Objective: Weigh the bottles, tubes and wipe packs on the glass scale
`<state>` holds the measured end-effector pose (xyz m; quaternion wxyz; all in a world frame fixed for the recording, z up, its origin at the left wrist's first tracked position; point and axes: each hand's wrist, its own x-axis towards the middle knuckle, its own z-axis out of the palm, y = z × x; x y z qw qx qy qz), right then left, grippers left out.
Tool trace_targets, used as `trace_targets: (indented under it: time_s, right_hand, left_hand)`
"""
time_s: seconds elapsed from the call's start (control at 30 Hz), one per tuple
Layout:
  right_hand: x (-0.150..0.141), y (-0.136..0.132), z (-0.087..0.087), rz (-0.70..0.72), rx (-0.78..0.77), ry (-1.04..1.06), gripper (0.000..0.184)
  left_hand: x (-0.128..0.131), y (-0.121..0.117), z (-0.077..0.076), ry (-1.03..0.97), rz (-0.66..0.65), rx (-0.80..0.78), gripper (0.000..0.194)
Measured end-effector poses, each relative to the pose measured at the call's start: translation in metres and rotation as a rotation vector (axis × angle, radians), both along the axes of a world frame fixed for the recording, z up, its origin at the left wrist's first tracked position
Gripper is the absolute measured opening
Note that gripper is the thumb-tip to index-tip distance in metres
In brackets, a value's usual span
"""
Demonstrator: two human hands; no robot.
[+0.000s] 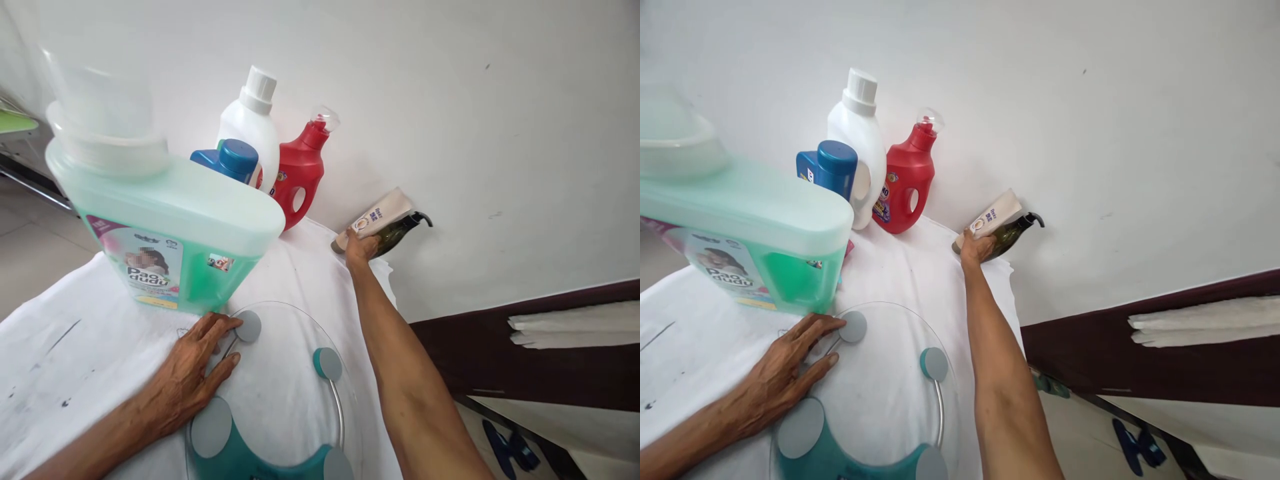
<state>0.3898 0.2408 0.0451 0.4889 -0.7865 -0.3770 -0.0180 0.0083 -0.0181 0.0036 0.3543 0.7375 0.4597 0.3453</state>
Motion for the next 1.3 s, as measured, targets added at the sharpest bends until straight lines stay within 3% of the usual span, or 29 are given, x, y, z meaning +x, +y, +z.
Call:
trace_targets:
  time_s: [0.1,0.17,0.3,0.37,0.47,0.63,0.83,0.93,1.03,1.13,1.3]
  right_hand:
    - [-0.021,-0.017,0.009,-0.088,0.061,-0.032,0.077]
    - [-0.044,-0.028,0.016,-0.020,0.150,-0.091,0.080]
    - [-0.104,-0.024,0.031,0.507,0.246,0.065,0.060]
    - [-0.128,-0.010,0.037,0.617,0.213,0.191,0.063]
    - [-0.144,0.015,0.041,0.602,0.177,0.315,0.069]
    - [-0.146,0.038,0.041,0.736,0.085,0.535,0.065]
    - [-0.165,0.028,0.047,0.560,0.198,0.528,0.062]
    - [-0.166,0.009,0.055,0.459,0.220,0.484,0.060]
    - [-0.154,-0.027,0.067,0.451,0.267,0.464,0.062]
    - [-0.137,-0.080,0.083,0.482,0.323,0.448,0.061]
    - [-0.119,-0.193,0.109,0.516,0.366,0.495,0.062]
  left_hand:
    - [0.000,0.000,0.000,-0.008,-0.009,-0.016,0.039]
    - [0.000,0.000,0.000,-0.018,-0.013,-0.013,0.038]
    - [0.000,0.001,-0.001,-0.029,-0.014,-0.003,0.039]
    - [-0.001,0.000,-0.002,-0.032,-0.013,0.002,0.039]
    - [-0.001,0.000,-0.002,-0.028,-0.022,0.005,0.039]
    - [0.000,-0.001,0.002,-0.047,-0.014,-0.009,0.040]
    - [0.000,-0.001,0.003,-0.042,-0.028,-0.034,0.039]
    - [-0.001,-0.001,0.003,-0.035,-0.027,-0.026,0.039]
    - [-0.002,0.000,0.005,-0.014,-0.028,-0.010,0.041]
    - [-0.004,0.000,0.009,0.008,-0.041,0.010,0.040]
    - [-0.007,0.002,0.008,0.018,-0.067,0.068,0.037]
